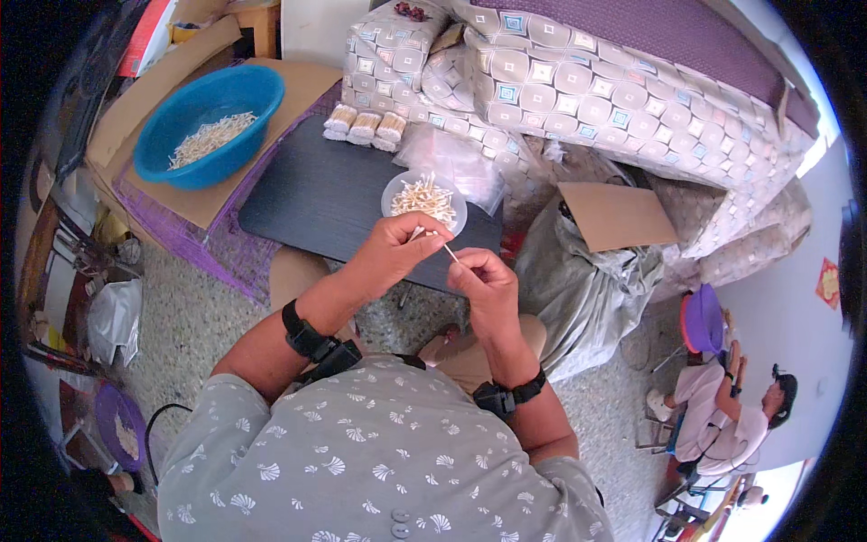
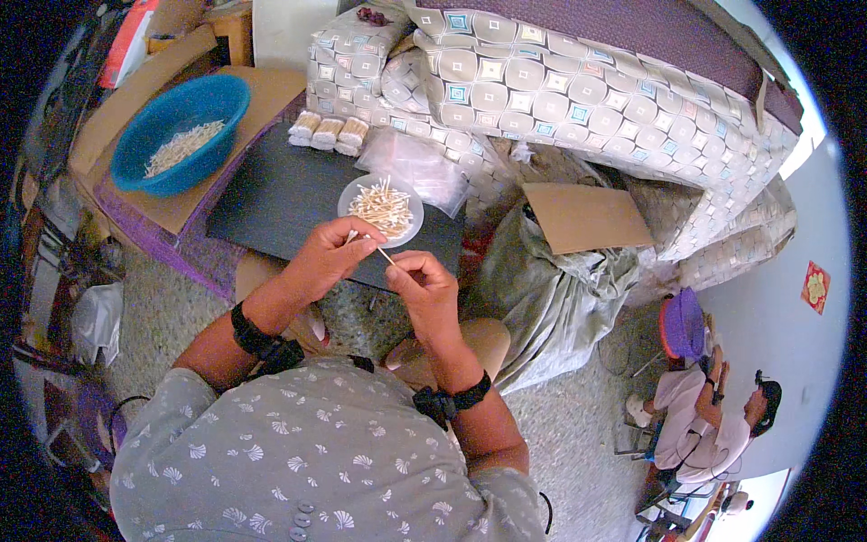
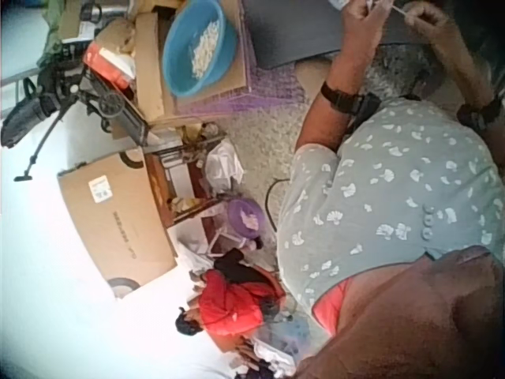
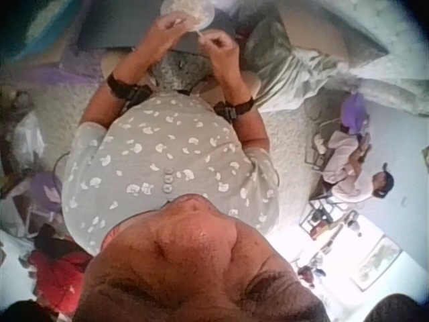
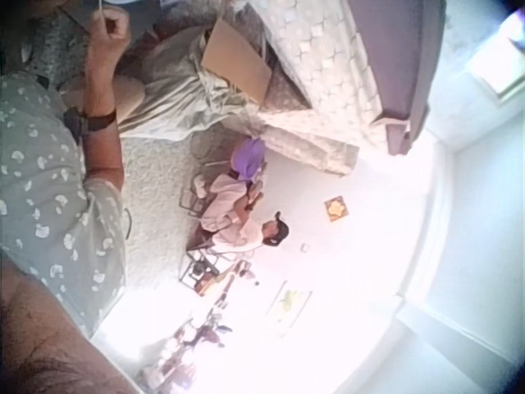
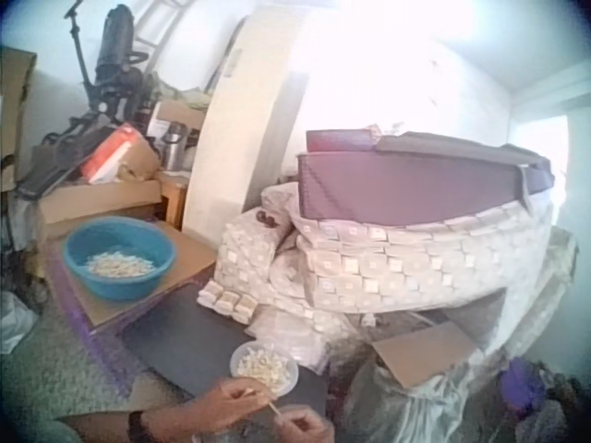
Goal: Picking up cotton swabs from a plate and putting them into small plastic bags.
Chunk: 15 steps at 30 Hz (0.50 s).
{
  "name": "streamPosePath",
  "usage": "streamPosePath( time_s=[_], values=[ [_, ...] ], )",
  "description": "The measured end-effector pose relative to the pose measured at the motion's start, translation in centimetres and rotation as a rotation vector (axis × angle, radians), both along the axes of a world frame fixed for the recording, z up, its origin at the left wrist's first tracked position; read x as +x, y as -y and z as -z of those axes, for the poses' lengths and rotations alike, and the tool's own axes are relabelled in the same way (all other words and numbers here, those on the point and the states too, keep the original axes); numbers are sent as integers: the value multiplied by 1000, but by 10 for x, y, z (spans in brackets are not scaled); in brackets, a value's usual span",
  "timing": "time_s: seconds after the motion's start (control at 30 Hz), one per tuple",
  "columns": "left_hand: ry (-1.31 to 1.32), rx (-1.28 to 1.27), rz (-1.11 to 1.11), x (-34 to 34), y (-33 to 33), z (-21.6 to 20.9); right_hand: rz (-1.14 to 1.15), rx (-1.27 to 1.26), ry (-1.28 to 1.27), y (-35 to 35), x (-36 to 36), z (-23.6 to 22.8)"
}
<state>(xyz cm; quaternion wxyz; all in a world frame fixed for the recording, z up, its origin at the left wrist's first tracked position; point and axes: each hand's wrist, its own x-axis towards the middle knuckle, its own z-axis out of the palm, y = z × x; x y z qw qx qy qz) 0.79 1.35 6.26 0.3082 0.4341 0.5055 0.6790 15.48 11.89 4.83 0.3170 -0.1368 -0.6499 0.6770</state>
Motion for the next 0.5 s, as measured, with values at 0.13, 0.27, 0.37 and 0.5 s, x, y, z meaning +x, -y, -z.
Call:
streamPosePath(
  time_s=[0.13,0.27,0.37,0.5],
  values=[
    [-37,-8,-28,0,-2,0,45,0,-36,-3,1,-5],
    [-169,-56,-45,0,-4,6,108,128,-101,-11,0,-11],
    [-229,-102,-19,5,-1,8,76,146,-112,-8,-3,-19],
    [-198,-147,43,9,-2,15,-29,150,-46,-4,-6,-13]
  ],
)
